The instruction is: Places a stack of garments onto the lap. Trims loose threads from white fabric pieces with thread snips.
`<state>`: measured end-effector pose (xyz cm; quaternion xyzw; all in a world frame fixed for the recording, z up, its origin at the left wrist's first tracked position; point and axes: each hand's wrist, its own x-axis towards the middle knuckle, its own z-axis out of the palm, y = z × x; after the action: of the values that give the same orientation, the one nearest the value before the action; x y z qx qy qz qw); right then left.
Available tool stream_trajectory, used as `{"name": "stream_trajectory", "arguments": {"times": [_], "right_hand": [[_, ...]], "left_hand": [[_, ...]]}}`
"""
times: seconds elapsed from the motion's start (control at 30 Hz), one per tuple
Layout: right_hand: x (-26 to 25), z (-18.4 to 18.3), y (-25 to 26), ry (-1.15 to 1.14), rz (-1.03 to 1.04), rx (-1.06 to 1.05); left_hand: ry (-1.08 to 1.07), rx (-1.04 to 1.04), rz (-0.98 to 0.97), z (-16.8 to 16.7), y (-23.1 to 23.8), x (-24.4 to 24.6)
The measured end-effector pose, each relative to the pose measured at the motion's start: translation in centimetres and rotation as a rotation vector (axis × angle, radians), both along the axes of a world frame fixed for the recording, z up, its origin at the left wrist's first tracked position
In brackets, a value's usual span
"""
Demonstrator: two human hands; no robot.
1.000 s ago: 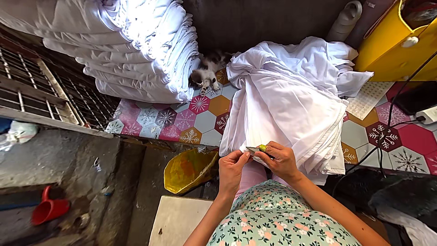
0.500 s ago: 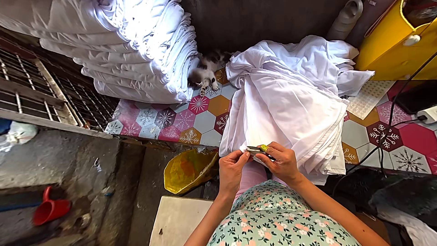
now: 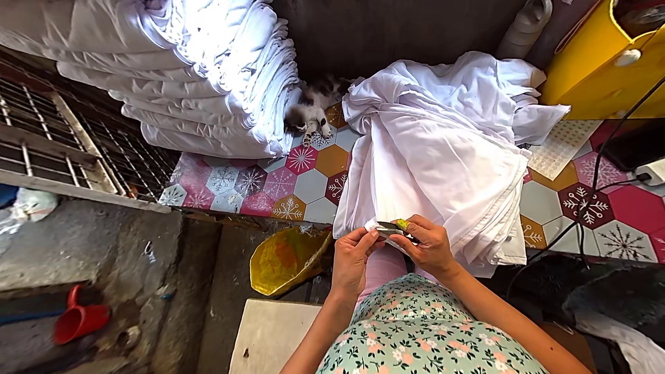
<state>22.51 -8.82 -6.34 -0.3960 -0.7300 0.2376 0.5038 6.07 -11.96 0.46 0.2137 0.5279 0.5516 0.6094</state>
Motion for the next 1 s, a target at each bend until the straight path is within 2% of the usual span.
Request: {"name": "stream_trajectory", "arguments": {"times": [0.17,0.27,0.3,0.37,0.43,0.5,0.6,0.63,0.7,0.8,0.87,0.9,1.0], "right_hand": [[-0.6,-0.1,-0.5,-0.017,-0.004,-0.043],[0.5,0.9,-0.1,-0.037,-0.046,-0.123],[2.0,1.8,0.7,-0.05,-0.11,-0.127],[6.5,4.1,3.2,-0.115,-0.369,-0.128],[11.9,5.9,6.3,-0.167,-0.652,-0.231],[15.7,5.9,9.2,-0.175,-0.838,-0.364],[18.1,2.4,10.6,-0.168,-0.788,-0.671],[18.1,1.1,10.4,-0.101,-0.788,-0.688],[17.3,0.6,8.7,0.015,-0.847,-0.554],[14.9,2.1,5.4,0.072,-0.927,-0.187],[12.3,3.5,2.8,0.072,-0.825,-0.123],[10.8,3.8,1.7,0.063,-0.71,-0.141],[6.3,2.2,0.0,0.154,-0.22,-0.246]], "left_hand": [[-0.021,0.004,-0.05,0.0,-0.2,0.3],[0.096,0.047,-0.173,0.0,0.0,-0.4],[0.19,0.079,-0.19,-0.2,0.3,-0.9],[0.526,0.154,-0.159,-1.7,1.0,-2.3],[0.941,0.177,-0.116,-4.6,1.8,-3.8],[1.218,0.166,-0.146,-7.5,2.7,-4.8],[1.383,0.105,-0.242,-10.2,3.4,-4.7],[1.412,0.121,-0.23,-10.6,3.6,-4.5],[1.428,0.178,-0.212,-10.7,3.6,-4.5],[1.457,0.442,-0.113,-11.3,2.6,-4.6],[1.382,0.463,-0.119,-10.6,1.6,-4.2],[1.265,0.371,-0.16,-9.8,1.1,-3.8],[0.652,0.059,-0.242,-7.4,0.4,-2.8]]}}
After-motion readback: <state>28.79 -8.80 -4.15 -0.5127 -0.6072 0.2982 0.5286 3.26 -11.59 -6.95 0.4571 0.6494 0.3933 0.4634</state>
